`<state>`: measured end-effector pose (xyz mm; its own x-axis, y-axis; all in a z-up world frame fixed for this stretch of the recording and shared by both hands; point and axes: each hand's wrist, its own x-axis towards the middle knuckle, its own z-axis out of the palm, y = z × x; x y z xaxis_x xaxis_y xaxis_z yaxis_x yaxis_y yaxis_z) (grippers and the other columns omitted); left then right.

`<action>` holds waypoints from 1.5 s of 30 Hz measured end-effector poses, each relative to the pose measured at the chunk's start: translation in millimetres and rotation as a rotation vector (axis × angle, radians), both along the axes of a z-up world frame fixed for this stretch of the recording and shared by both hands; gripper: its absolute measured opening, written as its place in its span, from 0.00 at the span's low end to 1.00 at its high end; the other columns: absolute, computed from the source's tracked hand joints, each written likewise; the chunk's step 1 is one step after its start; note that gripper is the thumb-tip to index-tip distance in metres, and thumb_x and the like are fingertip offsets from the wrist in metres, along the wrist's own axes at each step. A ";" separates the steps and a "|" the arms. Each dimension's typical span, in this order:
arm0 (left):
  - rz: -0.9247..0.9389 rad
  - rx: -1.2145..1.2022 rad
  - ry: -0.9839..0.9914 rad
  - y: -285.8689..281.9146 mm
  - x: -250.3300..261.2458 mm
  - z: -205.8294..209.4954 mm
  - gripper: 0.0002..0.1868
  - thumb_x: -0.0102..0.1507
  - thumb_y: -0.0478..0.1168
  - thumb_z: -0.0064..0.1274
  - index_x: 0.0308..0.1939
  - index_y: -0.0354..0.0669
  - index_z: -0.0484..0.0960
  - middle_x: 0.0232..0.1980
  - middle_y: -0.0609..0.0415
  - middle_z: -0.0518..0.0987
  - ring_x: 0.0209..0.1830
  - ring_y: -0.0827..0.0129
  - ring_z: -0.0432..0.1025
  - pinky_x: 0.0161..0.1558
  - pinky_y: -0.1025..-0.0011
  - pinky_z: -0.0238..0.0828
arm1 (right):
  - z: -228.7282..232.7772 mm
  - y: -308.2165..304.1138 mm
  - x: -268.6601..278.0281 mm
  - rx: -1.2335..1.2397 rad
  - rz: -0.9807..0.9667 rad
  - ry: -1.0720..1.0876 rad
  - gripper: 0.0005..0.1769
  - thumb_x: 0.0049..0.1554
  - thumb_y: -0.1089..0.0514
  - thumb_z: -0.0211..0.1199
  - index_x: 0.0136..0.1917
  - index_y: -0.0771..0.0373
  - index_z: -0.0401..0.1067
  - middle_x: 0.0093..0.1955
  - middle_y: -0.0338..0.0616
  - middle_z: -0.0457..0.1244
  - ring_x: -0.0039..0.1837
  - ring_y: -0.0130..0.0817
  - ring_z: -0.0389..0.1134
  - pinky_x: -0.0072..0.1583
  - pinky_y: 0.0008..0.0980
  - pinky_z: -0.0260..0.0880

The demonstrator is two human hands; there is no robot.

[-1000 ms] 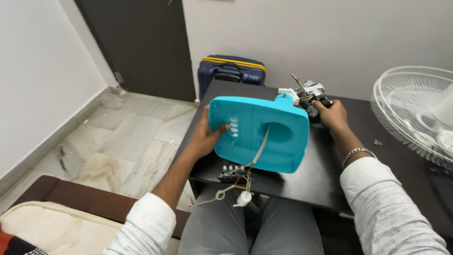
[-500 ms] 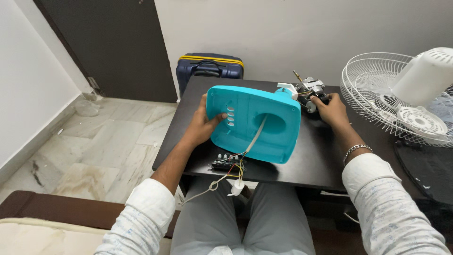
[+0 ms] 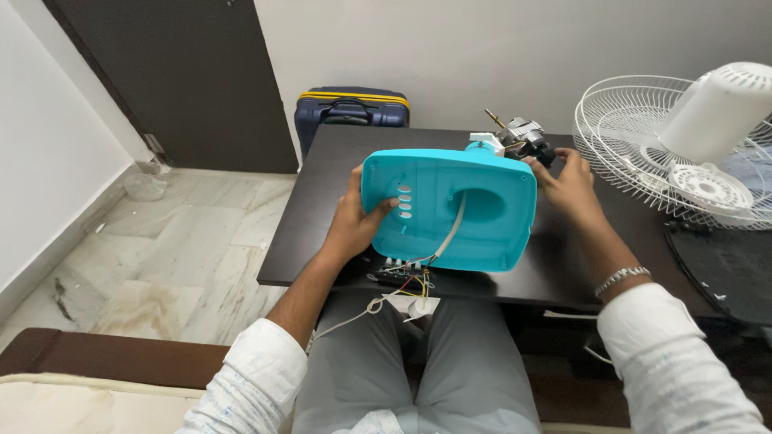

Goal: The person assembles a table fan by attaching the motor to the teal base and securing it with screws. They use a screwdriver to tighten the screws and adjust the base orientation.

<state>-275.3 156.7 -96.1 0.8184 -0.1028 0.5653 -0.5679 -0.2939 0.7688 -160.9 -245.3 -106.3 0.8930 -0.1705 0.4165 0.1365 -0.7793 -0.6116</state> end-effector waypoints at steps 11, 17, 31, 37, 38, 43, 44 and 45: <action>-0.032 -0.020 -0.018 -4.6 -10.4 3.2 0.31 0.66 0.44 0.59 0.69 0.46 0.61 0.56 0.44 0.83 0.58 0.57 0.80 0.55 0.60 0.78 | 31.3 68.8 -175.2 0.168 0.463 -0.205 0.49 0.55 0.37 0.64 0.78 0.65 0.50 0.70 0.58 0.59 0.70 0.47 0.63 0.63 0.42 0.69; -0.077 -0.071 -0.006 -5.8 -8.7 -1.3 0.27 0.65 0.42 0.61 0.63 0.42 0.67 0.53 0.47 0.82 0.53 0.63 0.79 0.52 0.64 0.79 | 24.3 78.2 -177.4 0.182 0.378 -0.209 0.41 0.60 0.47 0.64 0.78 0.64 0.51 0.64 0.57 0.65 0.63 0.45 0.72 0.60 0.42 0.75; -0.062 -0.100 0.084 0.5 -6.6 -0.2 0.24 0.63 0.41 0.61 0.59 0.41 0.69 0.52 0.49 0.82 0.52 0.65 0.79 0.51 0.65 0.80 | 13.9 75.9 -158.5 0.141 0.473 -0.204 0.50 0.52 0.44 0.71 0.78 0.60 0.50 0.60 0.57 0.66 0.60 0.46 0.72 0.59 0.42 0.76; -0.092 -0.102 0.010 0.0 -4.5 -1.3 0.23 0.64 0.40 0.62 0.59 0.40 0.70 0.52 0.48 0.81 0.52 0.65 0.77 0.52 0.65 0.78 | 13.8 73.5 -150.6 0.172 0.478 -0.207 0.45 0.56 0.49 0.69 0.78 0.63 0.51 0.61 0.59 0.67 0.61 0.46 0.73 0.59 0.42 0.76; -0.077 -0.082 0.014 -0.8 -4.0 -0.3 0.23 0.64 0.40 0.62 0.58 0.40 0.70 0.51 0.48 0.82 0.52 0.65 0.78 0.52 0.65 0.78 | 12.1 73.2 -148.6 0.186 0.468 -0.202 0.45 0.56 0.48 0.69 0.78 0.63 0.51 0.61 0.59 0.67 0.62 0.46 0.72 0.59 0.42 0.76; 0.001 0.005 0.013 -3.2 -4.9 6.6 0.24 0.63 0.41 0.62 0.59 0.41 0.69 0.50 0.47 0.84 0.50 0.64 0.80 0.50 0.64 0.79 | 6.4 70.5 -140.2 0.198 0.441 -0.207 0.45 0.56 0.48 0.68 0.78 0.64 0.52 0.61 0.61 0.67 0.62 0.47 0.73 0.60 0.43 0.77; 0.015 0.023 0.021 -3.0 -4.4 8.1 0.24 0.63 0.41 0.62 0.59 0.41 0.69 0.50 0.47 0.84 0.50 0.63 0.81 0.50 0.63 0.79 | 6.1 70.7 -138.9 0.189 0.441 -0.212 0.45 0.56 0.48 0.69 0.78 0.64 0.52 0.61 0.61 0.67 0.61 0.48 0.73 0.60 0.43 0.76; 0.029 0.041 0.029 -2.8 -3.6 9.4 0.24 0.63 0.41 0.62 0.59 0.41 0.69 0.49 0.46 0.85 0.50 0.62 0.81 0.49 0.63 0.79 | 6.1 71.1 -137.8 0.180 0.441 -0.217 0.45 0.56 0.48 0.69 0.78 0.64 0.52 0.61 0.61 0.68 0.61 0.48 0.73 0.61 0.44 0.76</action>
<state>-278.9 153.9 -86.7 0.8377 -0.1011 0.5367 -0.5358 -0.3420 0.7720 -298.7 -174.2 -100.1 0.7926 0.1167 0.5985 0.5665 -0.5040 -0.6520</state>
